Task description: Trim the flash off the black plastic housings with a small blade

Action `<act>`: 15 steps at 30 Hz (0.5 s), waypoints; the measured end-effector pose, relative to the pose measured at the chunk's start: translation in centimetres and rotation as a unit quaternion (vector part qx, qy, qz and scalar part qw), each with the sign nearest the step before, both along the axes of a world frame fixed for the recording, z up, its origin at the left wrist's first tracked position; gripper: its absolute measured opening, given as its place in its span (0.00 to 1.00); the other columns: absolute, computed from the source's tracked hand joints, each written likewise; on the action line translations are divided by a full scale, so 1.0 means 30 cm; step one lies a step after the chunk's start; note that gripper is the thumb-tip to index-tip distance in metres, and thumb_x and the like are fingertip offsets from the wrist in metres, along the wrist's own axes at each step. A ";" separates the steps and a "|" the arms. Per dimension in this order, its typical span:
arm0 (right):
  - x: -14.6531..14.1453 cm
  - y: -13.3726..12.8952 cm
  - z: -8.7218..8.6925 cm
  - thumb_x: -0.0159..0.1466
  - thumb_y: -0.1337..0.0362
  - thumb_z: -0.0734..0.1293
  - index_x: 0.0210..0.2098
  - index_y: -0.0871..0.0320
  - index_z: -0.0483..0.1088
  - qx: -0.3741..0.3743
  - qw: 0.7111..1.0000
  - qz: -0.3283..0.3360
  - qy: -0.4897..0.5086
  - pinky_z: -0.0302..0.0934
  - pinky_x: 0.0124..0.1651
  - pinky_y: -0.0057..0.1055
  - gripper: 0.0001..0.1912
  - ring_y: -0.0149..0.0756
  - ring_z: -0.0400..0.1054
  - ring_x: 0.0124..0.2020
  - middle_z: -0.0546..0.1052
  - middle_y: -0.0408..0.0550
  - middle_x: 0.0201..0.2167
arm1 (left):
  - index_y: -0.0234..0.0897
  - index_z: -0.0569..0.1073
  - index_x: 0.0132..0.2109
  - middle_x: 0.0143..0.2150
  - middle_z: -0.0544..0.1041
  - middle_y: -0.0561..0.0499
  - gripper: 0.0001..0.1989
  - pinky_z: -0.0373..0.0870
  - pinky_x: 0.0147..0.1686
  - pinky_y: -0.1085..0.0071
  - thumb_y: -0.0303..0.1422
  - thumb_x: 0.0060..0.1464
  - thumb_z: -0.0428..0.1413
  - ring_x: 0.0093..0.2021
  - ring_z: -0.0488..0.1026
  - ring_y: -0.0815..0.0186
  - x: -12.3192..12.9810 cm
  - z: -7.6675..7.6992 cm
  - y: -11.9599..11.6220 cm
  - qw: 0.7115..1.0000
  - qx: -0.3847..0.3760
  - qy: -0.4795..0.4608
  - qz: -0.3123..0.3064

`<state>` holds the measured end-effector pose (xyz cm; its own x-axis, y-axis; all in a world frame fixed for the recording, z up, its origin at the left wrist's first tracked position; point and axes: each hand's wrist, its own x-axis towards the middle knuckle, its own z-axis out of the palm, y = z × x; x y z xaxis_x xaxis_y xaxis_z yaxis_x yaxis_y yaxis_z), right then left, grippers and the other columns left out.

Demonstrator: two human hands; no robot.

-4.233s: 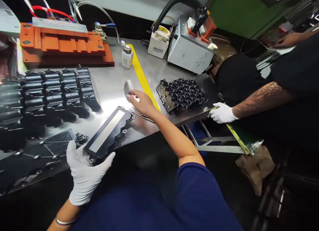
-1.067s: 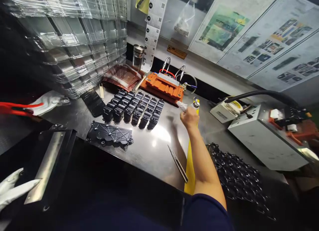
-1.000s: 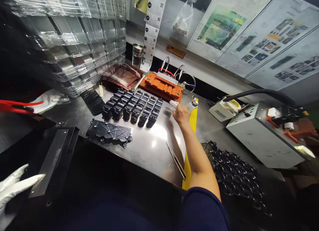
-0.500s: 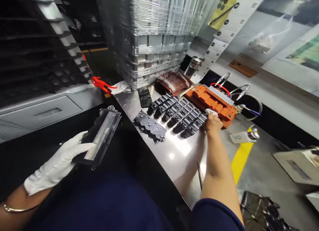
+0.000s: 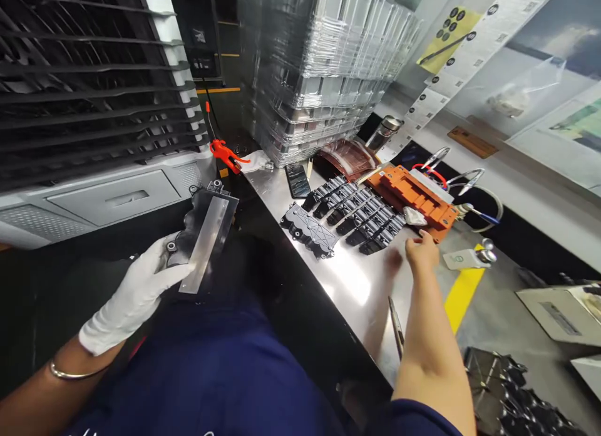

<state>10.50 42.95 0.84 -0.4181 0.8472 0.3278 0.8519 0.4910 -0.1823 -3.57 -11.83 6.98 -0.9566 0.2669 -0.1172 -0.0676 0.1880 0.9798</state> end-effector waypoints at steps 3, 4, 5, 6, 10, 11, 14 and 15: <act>0.048 -0.127 0.011 0.58 0.67 0.64 0.55 0.71 0.71 -0.070 0.997 -0.026 0.032 0.61 0.41 0.38 0.26 0.44 0.70 0.34 0.79 0.62 0.36 | 0.33 0.72 0.54 0.52 0.80 0.42 0.35 0.71 0.57 0.53 0.42 0.39 0.66 0.55 0.75 0.48 -0.032 -0.011 -0.011 0.999 0.007 -0.019 -0.025; 0.064 -0.181 0.010 0.59 0.66 0.63 0.56 0.70 0.70 -0.085 0.995 -0.026 0.046 0.62 0.43 0.38 0.26 0.43 0.71 0.35 0.80 0.61 0.38 | 0.33 0.71 0.55 0.52 0.80 0.42 0.35 0.72 0.56 0.54 0.42 0.39 0.66 0.54 0.76 0.48 -0.045 -0.021 -0.015 0.999 0.009 -0.026 -0.035; 0.080 -0.241 0.004 0.60 0.65 0.62 0.57 0.68 0.69 -0.097 0.993 -0.022 0.061 0.63 0.44 0.37 0.26 0.42 0.72 0.36 0.80 0.60 0.39 | 0.34 0.71 0.55 0.53 0.80 0.42 0.35 0.72 0.56 0.55 0.42 0.40 0.66 0.54 0.76 0.48 -0.059 -0.033 -0.019 0.998 0.009 -0.032 -0.047; 0.094 -0.306 -0.005 0.61 0.63 0.61 0.57 0.66 0.69 -0.110 0.991 -0.014 0.076 0.64 0.45 0.36 0.26 0.40 0.73 0.36 0.80 0.58 0.40 | 0.35 0.71 0.56 0.53 0.80 0.42 0.34 0.73 0.55 0.56 0.42 0.41 0.66 0.54 0.76 0.49 -0.074 -0.048 -0.024 0.997 0.009 -0.038 -0.061; 0.120 -0.575 -0.068 0.62 0.55 0.59 0.50 0.60 0.74 -0.168 0.979 0.020 0.110 0.67 0.39 0.32 0.23 0.37 0.74 0.30 0.80 0.48 0.31 | 0.35 0.71 0.57 0.55 0.78 0.42 0.35 0.71 0.58 0.57 0.44 0.43 0.67 0.57 0.74 0.49 -0.144 -0.108 -0.035 0.992 0.026 -0.083 -0.096; 0.117 -0.630 -0.084 0.61 0.53 0.60 0.47 0.58 0.75 -0.180 0.977 0.023 0.112 0.67 0.37 0.32 0.23 0.37 0.73 0.28 0.79 0.47 0.28 | 0.35 0.70 0.58 0.56 0.78 0.42 0.35 0.70 0.58 0.57 0.44 0.43 0.67 0.57 0.74 0.49 -0.163 -0.122 -0.033 0.987 0.042 -0.110 -0.106; 0.092 -0.734 -0.122 0.58 0.50 0.60 0.34 0.54 0.77 -0.187 0.977 0.005 0.106 0.65 0.30 0.35 0.19 0.43 0.74 0.25 0.78 0.47 0.21 | 0.39 0.71 0.58 0.54 0.79 0.43 0.34 0.74 0.54 0.56 0.42 0.44 0.68 0.55 0.75 0.49 -0.217 -0.182 -0.009 0.958 0.077 -0.225 -0.157; 0.084 -0.749 -0.133 0.58 0.50 0.59 0.32 0.53 0.77 -0.182 0.978 -0.004 0.103 0.65 0.30 0.37 0.19 0.45 0.75 0.26 0.79 0.48 0.23 | 0.39 0.73 0.57 0.52 0.80 0.43 0.34 0.75 0.52 0.56 0.41 0.42 0.68 0.54 0.76 0.47 -0.236 -0.211 0.005 0.949 0.076 -0.254 -0.173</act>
<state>13.02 20.47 -3.15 -0.3679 0.9263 0.0811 0.7821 0.3555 -0.5117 -10.65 -11.68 0.63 -0.6392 0.6055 -0.4741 -0.4974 0.1446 0.8554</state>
